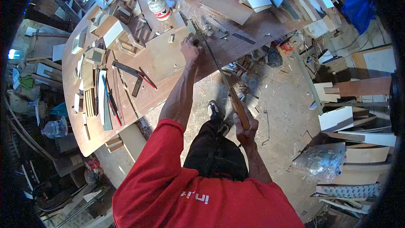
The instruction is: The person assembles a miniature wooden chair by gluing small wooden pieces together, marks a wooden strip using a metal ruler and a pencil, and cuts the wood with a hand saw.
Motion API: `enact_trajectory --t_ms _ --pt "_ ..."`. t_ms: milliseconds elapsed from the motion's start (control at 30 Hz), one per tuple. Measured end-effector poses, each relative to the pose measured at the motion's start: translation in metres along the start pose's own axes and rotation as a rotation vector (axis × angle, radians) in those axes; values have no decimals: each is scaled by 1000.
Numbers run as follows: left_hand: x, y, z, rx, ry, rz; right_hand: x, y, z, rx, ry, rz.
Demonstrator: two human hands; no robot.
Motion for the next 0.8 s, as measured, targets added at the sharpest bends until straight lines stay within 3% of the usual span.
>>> enact_trajectory --t_ms 267,333,400,567,800 --pt "-5 5 -2 15 70 -33 -8 4 -11 -31 -88 45" --pt "-12 8 -2 -38 -53 24 -7 5 -11 -27 -100 40" --pt "-12 8 -3 -57 -27 -12 -8 6 -11 9 -194 45" --pt "-11 10 -3 -63 41 -44 -11 7 -8 -35 -147 72" --pt "-7 7 -1 -41 -62 14 -1 9 10 -49 -182 54"
Point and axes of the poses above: each hand's wrist, its own z-axis towards the middle knuckle, its own y-axis out of the back of the hand, x = y × z, the point moved 6 cm from there along z, towards the middle knuckle, and after that the axes turned 7 degrees about -x, right-handed, at the moved point
